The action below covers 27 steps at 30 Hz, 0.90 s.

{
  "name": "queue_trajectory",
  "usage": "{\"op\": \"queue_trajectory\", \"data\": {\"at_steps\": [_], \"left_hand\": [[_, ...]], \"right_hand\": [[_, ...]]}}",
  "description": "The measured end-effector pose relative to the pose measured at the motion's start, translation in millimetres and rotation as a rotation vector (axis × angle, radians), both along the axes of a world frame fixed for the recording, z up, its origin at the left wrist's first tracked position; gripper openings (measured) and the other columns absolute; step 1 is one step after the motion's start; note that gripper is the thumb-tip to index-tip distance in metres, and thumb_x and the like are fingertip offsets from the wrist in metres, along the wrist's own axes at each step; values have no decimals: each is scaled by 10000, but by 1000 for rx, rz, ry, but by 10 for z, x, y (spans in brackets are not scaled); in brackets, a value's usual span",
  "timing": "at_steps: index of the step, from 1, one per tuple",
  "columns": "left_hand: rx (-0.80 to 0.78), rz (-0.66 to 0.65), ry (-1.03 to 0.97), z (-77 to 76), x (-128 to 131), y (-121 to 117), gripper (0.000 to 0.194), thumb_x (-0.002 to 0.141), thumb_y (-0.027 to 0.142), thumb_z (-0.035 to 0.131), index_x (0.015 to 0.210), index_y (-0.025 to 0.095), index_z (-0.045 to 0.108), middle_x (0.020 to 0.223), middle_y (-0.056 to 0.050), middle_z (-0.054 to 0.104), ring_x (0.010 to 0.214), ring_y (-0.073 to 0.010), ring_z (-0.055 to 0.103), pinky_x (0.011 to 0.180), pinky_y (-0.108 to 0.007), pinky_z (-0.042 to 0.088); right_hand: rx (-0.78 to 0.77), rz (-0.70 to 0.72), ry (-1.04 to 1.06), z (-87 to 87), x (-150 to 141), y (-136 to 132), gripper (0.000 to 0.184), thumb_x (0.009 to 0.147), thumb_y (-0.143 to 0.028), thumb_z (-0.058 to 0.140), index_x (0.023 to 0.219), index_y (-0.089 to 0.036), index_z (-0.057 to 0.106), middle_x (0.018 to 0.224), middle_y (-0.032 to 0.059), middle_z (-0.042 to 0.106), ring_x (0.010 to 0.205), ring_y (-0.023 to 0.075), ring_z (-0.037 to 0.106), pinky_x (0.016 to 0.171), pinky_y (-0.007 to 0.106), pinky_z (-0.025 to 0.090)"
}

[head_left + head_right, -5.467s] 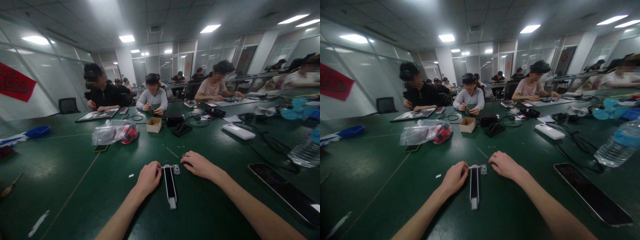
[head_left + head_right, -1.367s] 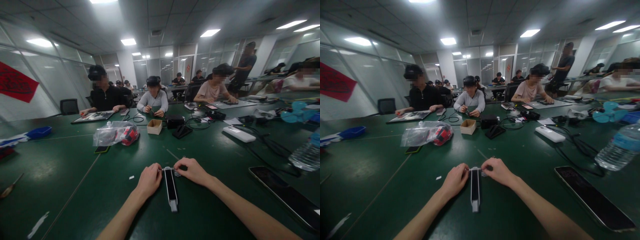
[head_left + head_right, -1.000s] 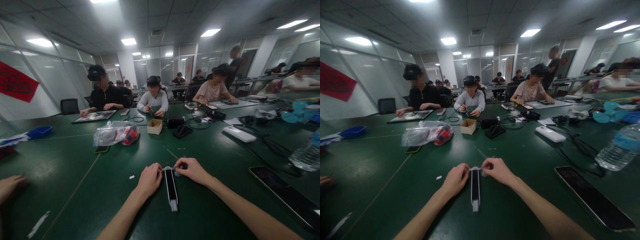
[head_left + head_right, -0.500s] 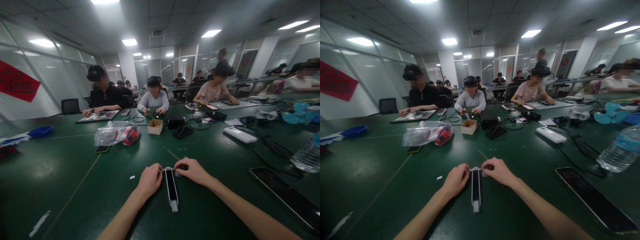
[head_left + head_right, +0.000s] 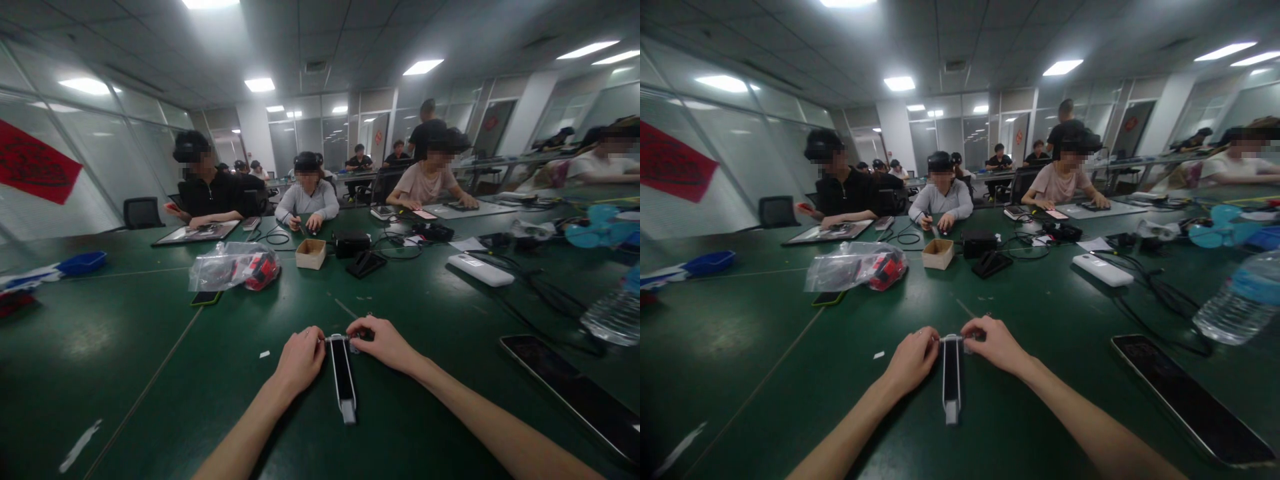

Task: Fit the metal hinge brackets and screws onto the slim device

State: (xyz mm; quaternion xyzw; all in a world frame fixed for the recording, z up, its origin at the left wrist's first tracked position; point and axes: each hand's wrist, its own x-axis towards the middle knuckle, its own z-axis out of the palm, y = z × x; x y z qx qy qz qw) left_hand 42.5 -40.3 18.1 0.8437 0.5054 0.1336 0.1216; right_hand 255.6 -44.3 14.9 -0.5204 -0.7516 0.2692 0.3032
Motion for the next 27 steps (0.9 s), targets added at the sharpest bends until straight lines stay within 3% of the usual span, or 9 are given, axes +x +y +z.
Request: {"op": "queue_trajectory", "data": {"at_steps": [8,13,20,27], "left_hand": [[21,4,-6,0,-13,2,145,893,231,399,926,192,534,919,-41,622,803,-173,569,725,-299,396],[26,10,-4,6,-17,2,160,895,249,399,938,189,541,924,-42,621,797,-173,566,726,-300,399],[50,0,-15,14,-26,-3,180,901,260,383,944,188,542,908,-44,621,781,-176,561,709,-302,389],[67,4,-21,1,-36,-2,184,901,265,379,947,187,540,902,-44,618,774,-175,565,702,-297,383]], "right_hand": [[140,70,-140,126,104,-3,159,794,-303,607,926,-233,660,929,25,651,869,181,556,790,352,440],[272,-94,-209,111,364,131,207,858,-283,500,986,-199,639,973,57,656,913,203,553,827,389,431],[150,-139,-331,-84,493,249,339,865,-324,468,1150,-195,597,1074,93,597,996,226,515,851,395,422],[104,-178,-383,-78,448,274,260,862,-329,463,974,-206,663,984,80,602,933,212,530,798,357,426]]}}
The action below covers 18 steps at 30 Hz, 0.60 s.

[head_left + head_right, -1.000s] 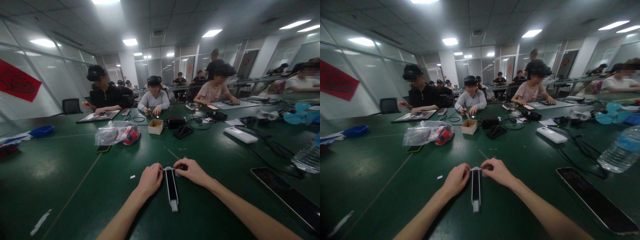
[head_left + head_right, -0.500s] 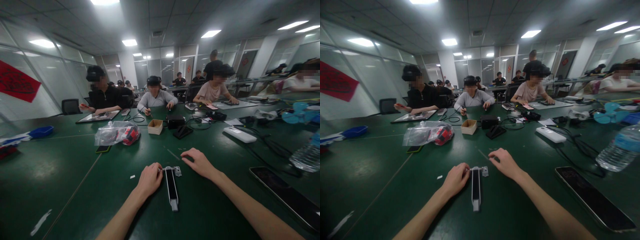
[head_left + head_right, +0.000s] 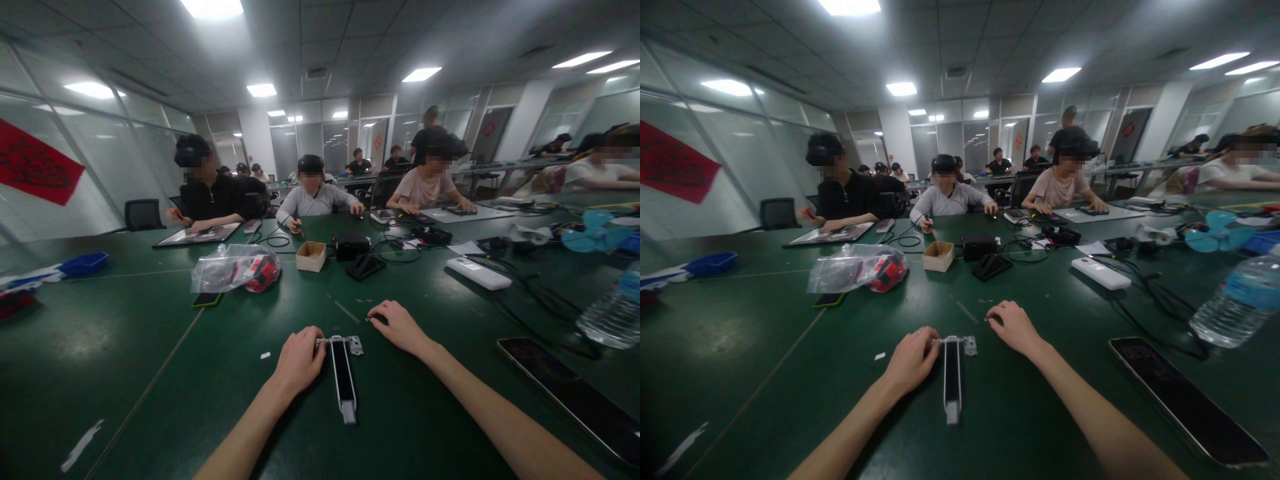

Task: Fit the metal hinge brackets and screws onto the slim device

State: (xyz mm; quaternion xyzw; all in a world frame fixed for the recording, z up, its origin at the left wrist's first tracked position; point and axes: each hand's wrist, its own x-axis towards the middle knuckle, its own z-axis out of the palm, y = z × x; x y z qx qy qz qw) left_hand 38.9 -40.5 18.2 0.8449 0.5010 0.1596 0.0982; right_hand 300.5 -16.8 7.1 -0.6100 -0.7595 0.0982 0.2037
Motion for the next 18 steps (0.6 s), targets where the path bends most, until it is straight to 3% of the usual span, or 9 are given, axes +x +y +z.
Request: {"op": "queue_trajectory", "data": {"at_steps": [10,18], "left_hand": [[34,9,-25,-1,1,16,177,889,260,395,957,181,538,862,-45,611,746,-184,565,677,-303,391],[178,-6,-174,-22,-15,11,206,881,277,427,1044,176,501,868,-43,565,764,-173,546,705,-308,426]], "right_hand": [[85,-47,-129,4,-1,10,281,904,-295,383,868,-172,633,917,101,621,868,224,539,761,355,413],[87,8,382,136,-286,-209,259,898,-335,400,873,-183,608,807,32,620,702,154,544,643,284,430]]}}
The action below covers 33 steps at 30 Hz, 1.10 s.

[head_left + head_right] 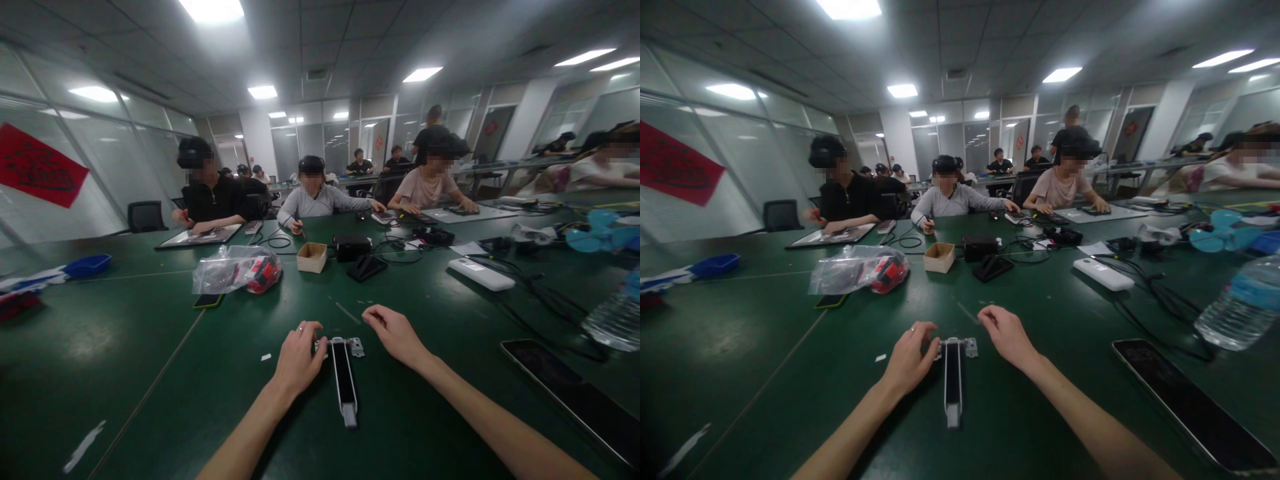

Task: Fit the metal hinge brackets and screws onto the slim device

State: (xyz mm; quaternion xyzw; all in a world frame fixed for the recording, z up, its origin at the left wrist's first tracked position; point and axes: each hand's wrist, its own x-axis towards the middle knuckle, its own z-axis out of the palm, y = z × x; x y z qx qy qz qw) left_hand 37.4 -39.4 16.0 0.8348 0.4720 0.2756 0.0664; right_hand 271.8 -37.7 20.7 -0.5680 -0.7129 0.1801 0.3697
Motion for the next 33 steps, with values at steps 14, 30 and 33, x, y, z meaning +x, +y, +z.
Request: {"op": "queue_trajectory", "data": {"at_steps": [14,30,33], "left_hand": [[283,-220,-72,-12,98,-110,101,863,281,555,890,187,581,828,-26,615,724,-140,545,663,-258,420],[261,-215,-72,-15,100,-104,155,897,291,504,909,194,624,835,-31,664,746,-136,598,689,-271,428],[236,-222,-44,-26,86,-88,142,888,263,510,941,203,627,873,-35,671,788,-140,603,701,-275,422]], "right_hand": [[-159,209,308,-20,-496,-279,204,817,-343,550,851,-169,651,753,13,633,675,137,547,625,256,426],[-80,253,199,-35,-454,-281,214,865,-321,499,841,-175,654,808,28,615,748,147,565,680,273,449],[-70,258,179,-14,-450,-287,219,871,-331,491,859,-184,654,814,31,614,744,148,564,676,276,457]]}}
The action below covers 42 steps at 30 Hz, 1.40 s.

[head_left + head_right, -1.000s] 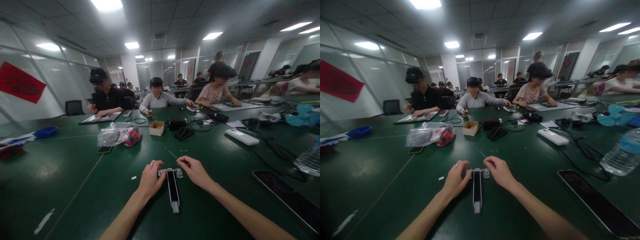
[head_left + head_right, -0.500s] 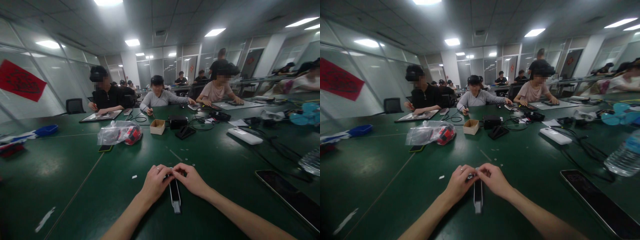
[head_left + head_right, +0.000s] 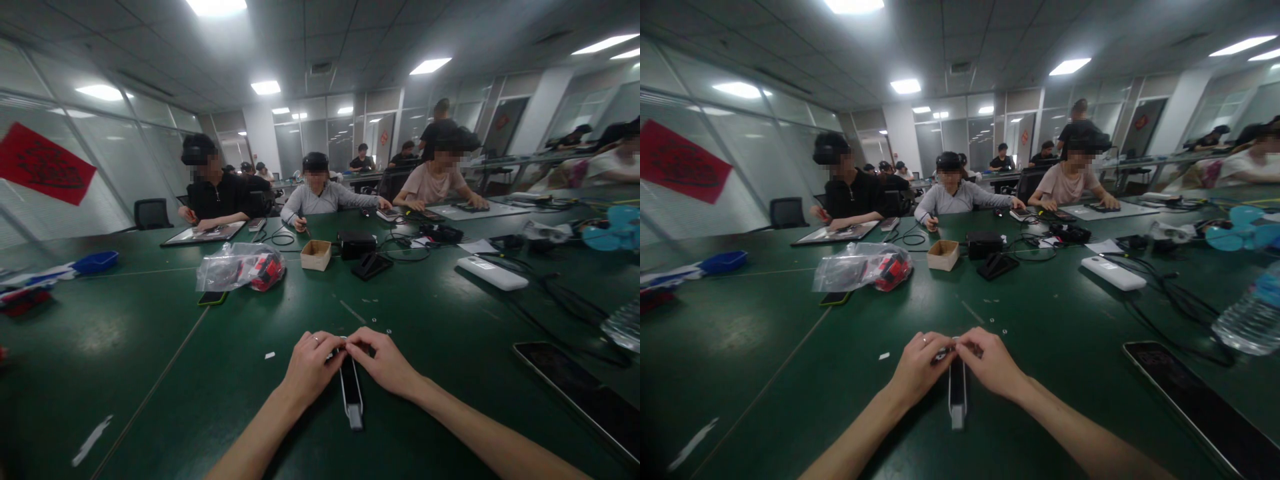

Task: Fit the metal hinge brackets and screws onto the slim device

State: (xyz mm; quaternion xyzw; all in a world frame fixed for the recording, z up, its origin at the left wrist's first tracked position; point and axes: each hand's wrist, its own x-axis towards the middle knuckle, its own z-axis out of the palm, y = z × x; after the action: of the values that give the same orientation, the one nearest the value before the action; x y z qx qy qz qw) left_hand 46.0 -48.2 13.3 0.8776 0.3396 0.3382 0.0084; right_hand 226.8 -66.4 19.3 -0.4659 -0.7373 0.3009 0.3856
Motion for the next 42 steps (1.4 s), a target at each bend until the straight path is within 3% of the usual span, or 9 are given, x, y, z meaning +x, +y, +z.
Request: {"op": "queue_trajectory", "data": {"at_steps": [3,8,13,19,36,42], "left_hand": [[-25,42,31,1,-60,60,144,879,266,516,923,210,641,876,-37,675,792,-145,603,709,-276,425],[-164,217,69,10,-227,223,123,839,249,566,921,223,654,901,-15,681,760,-153,607,715,-274,441],[-340,137,20,2,-265,272,114,823,242,578,888,225,670,832,14,691,718,-137,611,683,-237,439],[-441,80,-9,31,-217,229,110,813,249,584,865,226,678,808,23,692,701,-132,601,667,-227,428],[-495,93,-35,80,-176,184,190,825,326,541,885,211,679,805,11,694,645,-128,587,629,-235,439],[-479,103,-36,67,-153,185,170,804,255,530,907,200,653,823,3,688,626,-126,577,621,-242,452]], "right_hand": [[34,-14,-55,56,25,-2,239,881,-350,471,850,-196,651,818,37,622,759,158,560,682,287,459],[149,-46,-237,102,157,56,257,895,-330,435,848,-191,646,845,58,639,809,181,549,752,342,443],[150,-94,-384,59,307,150,246,893,-309,431,861,-185,641,871,58,639,829,187,537,759,358,426],[94,-53,-467,37,335,168,208,866,-306,478,851,-197,655,830,44,637,795,185,528,725,352,412],[85,-21,-447,8,298,154,207,869,-311,479,875,-203,656,859,40,635,803,180,526,715,339,414],[132,-9,-477,23,305,154,193,866,-294,484,863,-204,655,842,38,642,808,181,533,735,345,409]]}}
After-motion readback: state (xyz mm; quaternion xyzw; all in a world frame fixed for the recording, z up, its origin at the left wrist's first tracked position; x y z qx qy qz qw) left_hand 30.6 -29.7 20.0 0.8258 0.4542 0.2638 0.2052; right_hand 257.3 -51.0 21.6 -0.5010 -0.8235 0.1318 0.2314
